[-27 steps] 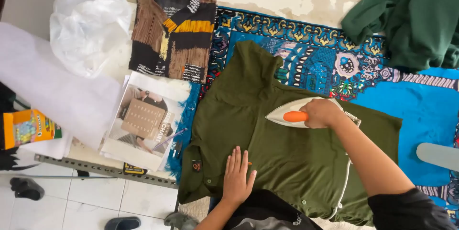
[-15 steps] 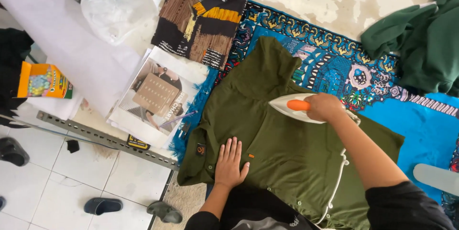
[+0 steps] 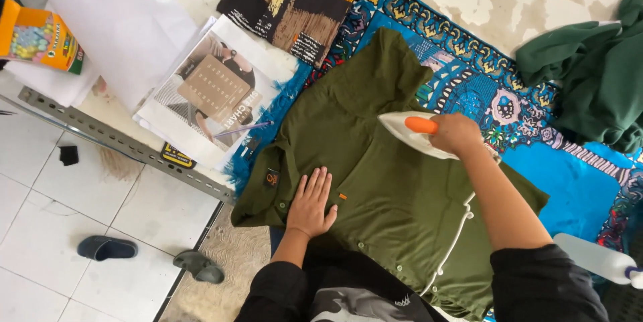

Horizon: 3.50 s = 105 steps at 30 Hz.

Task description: Ironing a green shirt on a patterned mat using a steam iron and a spray bottle.

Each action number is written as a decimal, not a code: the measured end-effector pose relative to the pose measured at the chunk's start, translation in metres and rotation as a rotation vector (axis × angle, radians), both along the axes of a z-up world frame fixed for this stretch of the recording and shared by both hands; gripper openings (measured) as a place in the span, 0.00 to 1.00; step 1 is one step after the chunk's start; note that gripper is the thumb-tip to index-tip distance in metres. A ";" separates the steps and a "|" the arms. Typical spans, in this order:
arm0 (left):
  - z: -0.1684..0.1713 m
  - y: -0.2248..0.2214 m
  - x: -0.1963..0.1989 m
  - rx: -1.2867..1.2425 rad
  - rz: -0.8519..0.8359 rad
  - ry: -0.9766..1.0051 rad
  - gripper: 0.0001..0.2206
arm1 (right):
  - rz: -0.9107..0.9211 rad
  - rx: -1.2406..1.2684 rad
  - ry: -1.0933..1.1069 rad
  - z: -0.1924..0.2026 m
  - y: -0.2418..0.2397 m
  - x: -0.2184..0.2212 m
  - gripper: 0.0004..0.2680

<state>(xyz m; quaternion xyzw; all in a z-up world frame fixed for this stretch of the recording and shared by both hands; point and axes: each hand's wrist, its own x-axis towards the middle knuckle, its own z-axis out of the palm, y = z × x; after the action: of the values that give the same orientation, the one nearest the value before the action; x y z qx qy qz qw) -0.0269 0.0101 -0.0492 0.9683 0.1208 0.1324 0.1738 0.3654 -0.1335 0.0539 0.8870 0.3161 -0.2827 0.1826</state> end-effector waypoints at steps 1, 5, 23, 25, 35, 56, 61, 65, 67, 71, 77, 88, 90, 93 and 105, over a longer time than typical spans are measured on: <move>0.001 -0.004 -0.003 -0.002 -0.001 0.002 0.39 | -0.001 -0.002 0.002 0.002 -0.017 0.003 0.13; 0.001 -0.002 -0.001 0.036 -0.009 0.033 0.40 | -0.258 0.075 0.097 -0.011 -0.074 0.017 0.17; -0.001 -0.004 0.000 0.064 -0.019 0.034 0.34 | -0.585 0.246 0.095 -0.041 -0.058 -0.109 0.14; 0.001 -0.003 -0.002 0.067 -0.023 0.040 0.34 | -0.703 0.368 0.115 -0.034 -0.041 -0.115 0.14; -0.002 -0.004 -0.003 0.028 -0.006 0.046 0.35 | -1.148 0.750 0.346 0.023 -0.004 -0.232 0.18; 0.000 -0.002 -0.002 0.018 -0.002 0.082 0.38 | -1.103 0.943 0.182 -0.007 0.019 -0.158 0.14; -0.004 -0.002 -0.002 0.017 -0.003 0.084 0.38 | -1.110 0.914 0.211 0.018 0.017 -0.210 0.16; -0.004 -0.003 -0.002 0.018 0.000 0.080 0.37 | -1.197 0.857 0.286 0.011 -0.002 -0.273 0.15; -0.004 -0.001 0.001 0.030 0.001 0.079 0.37 | -1.183 0.857 0.292 0.003 0.000 -0.260 0.14; -0.001 -0.003 -0.002 0.006 -0.004 0.078 0.36 | -1.133 0.933 0.247 0.008 0.021 -0.201 0.14; -0.004 -0.002 0.000 0.006 0.003 0.067 0.36 | -1.102 0.876 0.276 0.017 0.009 -0.233 0.14; -0.001 -0.004 -0.003 0.000 -0.015 0.071 0.33 | -1.040 0.884 0.217 0.003 0.012 -0.187 0.14; -0.002 -0.003 -0.002 0.015 -0.007 0.082 0.32 | -1.034 0.864 0.242 0.008 0.014 -0.184 0.15; -0.002 -0.004 -0.001 -0.006 0.007 0.065 0.34 | -1.074 0.825 0.281 0.001 -0.007 -0.242 0.15; 0.001 -0.004 0.000 0.001 0.003 0.056 0.34 | -1.014 0.880 0.190 0.016 0.017 -0.188 0.14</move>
<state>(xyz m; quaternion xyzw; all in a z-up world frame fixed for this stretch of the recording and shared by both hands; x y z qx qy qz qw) -0.0271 0.0063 -0.0485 0.9716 0.1268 0.1055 0.1695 0.1777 -0.1166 0.0700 0.8887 -0.0387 -0.2550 -0.3791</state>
